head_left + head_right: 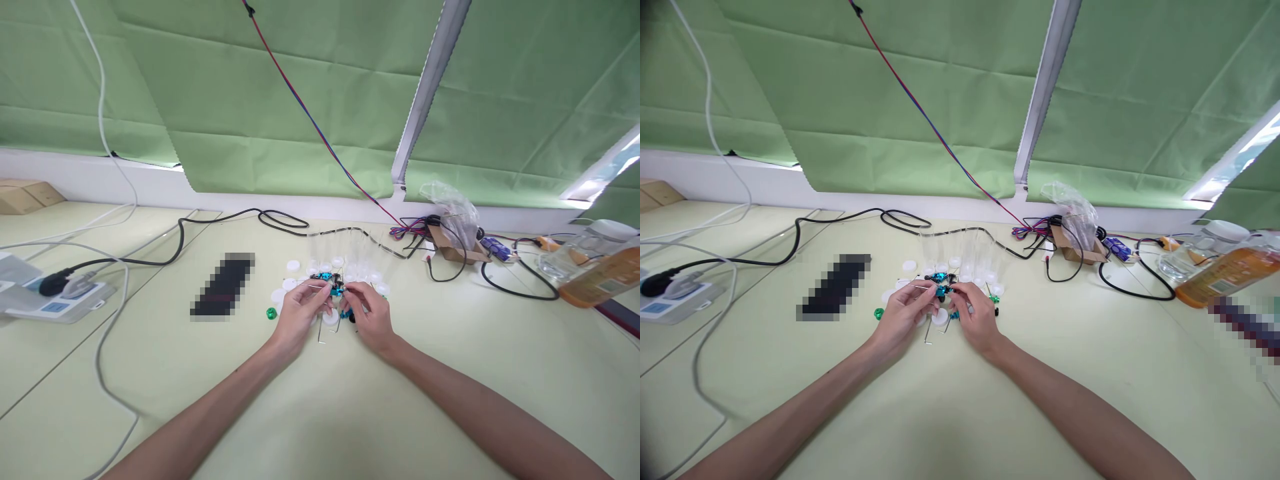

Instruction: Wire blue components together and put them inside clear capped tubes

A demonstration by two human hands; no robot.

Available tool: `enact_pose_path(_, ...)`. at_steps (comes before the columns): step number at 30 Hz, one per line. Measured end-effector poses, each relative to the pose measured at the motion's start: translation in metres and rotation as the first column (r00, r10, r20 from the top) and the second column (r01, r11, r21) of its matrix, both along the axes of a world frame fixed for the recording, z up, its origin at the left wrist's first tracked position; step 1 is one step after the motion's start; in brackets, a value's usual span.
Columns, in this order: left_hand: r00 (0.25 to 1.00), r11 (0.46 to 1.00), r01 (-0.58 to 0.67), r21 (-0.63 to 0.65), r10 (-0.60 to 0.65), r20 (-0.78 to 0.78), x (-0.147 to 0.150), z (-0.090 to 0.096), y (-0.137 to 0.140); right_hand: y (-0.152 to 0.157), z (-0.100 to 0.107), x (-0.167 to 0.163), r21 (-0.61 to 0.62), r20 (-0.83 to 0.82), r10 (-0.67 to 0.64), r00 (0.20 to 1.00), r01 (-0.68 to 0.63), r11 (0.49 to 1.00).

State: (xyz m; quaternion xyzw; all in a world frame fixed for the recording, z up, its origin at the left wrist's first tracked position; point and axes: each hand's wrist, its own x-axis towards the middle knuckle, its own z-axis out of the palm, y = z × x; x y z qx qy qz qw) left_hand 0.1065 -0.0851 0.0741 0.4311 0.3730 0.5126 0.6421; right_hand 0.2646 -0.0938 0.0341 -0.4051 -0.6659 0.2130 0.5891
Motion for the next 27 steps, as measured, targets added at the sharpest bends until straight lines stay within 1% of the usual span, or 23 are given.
enact_pose_path(3,1.0,1.0,0.0,0.018,0.001,-0.021,0.0001,0.0002,-0.0007,-0.0007,0.0013,-0.0003,0.007,0.002,-0.005,1.0,0.005,1.0)
enact_pose_path(7,0.999,0.998,0.034,0.053,-0.032,-0.034,0.0008,-0.0004,-0.0018,-0.0007,0.0008,-0.0008,-0.002,0.004,-0.013,1.0,0.013,1.0)
enact_pose_path(13,0.999,0.998,0.05,0.036,-0.049,-0.021,0.0011,-0.003,-0.0017,-0.0005,0.0013,-0.001,-0.009,0.038,-0.036,0.999,0.037,0.999)
enact_pose_path(17,0.997,0.996,0.067,0.057,-0.064,-0.048,0.0,-0.0032,-0.001,-0.0013,0.0025,-0.0006,0.001,0.055,-0.05,0.997,0.05,0.999)
enact_pose_path(21,0.99,0.994,0.094,0.064,-0.086,-0.114,-0.0008,-0.0016,-0.0012,-0.0017,0.0021,-0.0005,0.0,0.037,-0.038,0.999,0.038,0.999)
enact_pose_path(27,0.987,0.991,0.126,0.038,-0.121,-0.108,-0.0008,-0.0017,-0.0016,-0.0015,0.0031,-0.0017,-0.008,0.011,-0.007,1.0,0.007,1.0)
